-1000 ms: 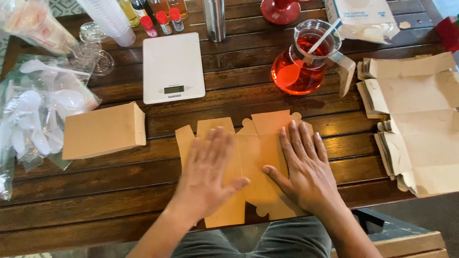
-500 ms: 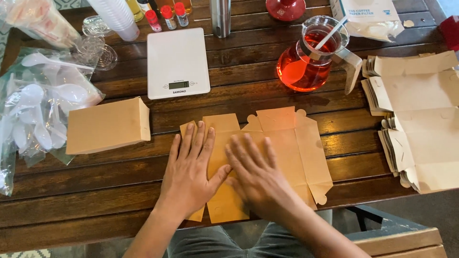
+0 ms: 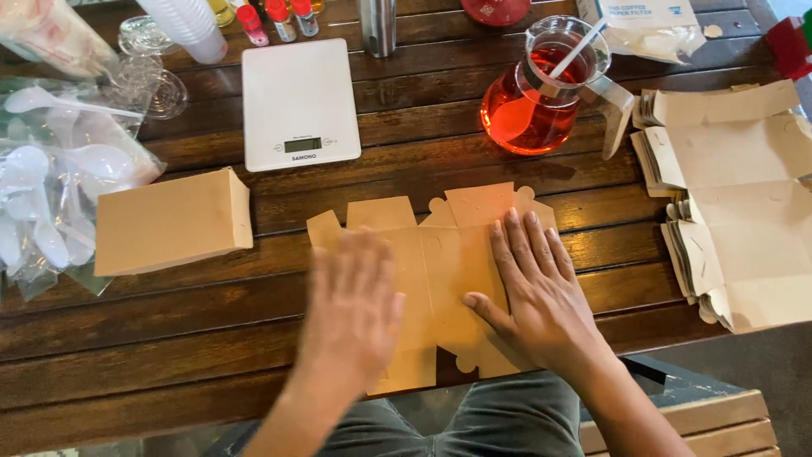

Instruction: Assembling a flat cardboard sheet into a box by folding it along pre-scored lines on a wooden table.

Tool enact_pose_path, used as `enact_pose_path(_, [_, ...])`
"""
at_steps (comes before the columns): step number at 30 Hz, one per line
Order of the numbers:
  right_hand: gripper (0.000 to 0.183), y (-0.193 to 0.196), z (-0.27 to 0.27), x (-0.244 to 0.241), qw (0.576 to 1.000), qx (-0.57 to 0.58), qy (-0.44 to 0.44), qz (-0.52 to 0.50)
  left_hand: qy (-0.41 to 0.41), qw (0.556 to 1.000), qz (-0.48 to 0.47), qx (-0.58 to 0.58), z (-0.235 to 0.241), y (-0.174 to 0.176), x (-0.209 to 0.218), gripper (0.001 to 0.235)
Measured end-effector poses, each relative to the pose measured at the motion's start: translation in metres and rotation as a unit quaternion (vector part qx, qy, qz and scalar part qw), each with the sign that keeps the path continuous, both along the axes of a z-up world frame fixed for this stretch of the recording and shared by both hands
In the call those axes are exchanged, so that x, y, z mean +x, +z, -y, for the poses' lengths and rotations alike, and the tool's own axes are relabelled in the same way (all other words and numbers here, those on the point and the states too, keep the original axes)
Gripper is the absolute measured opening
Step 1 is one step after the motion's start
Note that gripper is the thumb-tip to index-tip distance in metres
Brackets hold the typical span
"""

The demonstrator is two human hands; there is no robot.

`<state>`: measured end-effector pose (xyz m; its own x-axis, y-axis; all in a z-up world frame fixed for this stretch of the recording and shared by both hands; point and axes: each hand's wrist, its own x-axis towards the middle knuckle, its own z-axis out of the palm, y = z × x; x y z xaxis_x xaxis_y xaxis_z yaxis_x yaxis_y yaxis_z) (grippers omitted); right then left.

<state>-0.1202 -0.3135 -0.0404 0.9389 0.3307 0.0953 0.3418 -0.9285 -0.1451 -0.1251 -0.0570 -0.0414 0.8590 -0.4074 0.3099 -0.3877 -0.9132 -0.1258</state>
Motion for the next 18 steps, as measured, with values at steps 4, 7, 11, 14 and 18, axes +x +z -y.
enact_pose_path(4, [0.092,-0.003,0.002,0.003,1.000,-0.004,-0.002,-0.014,-0.017,1.000,-0.011,-0.017,0.037,-0.005,-0.016,0.072])
enact_pose_path(7, [0.094,-0.003,0.002,0.004,1.000,0.003,0.003,-0.029,-0.058,0.990,-0.103,-0.082,0.031,0.003,-0.019,0.079])
enact_pose_path(11, [0.094,-0.003,0.001,0.002,1.000,-0.002,0.005,-0.006,-0.010,0.999,-0.027,0.023,-0.003,0.002,-0.013,0.081])
enact_pose_path(14, [0.093,-0.004,0.002,0.001,1.000,0.002,0.000,-0.013,0.000,0.983,-0.158,-0.098,-0.021,0.014,-0.001,0.078])
enact_pose_path(18, [0.094,-0.003,0.001,0.003,1.000,0.005,-0.005,-0.018,0.021,0.971,-0.179,-0.156,-0.020,0.016,0.007,0.069])
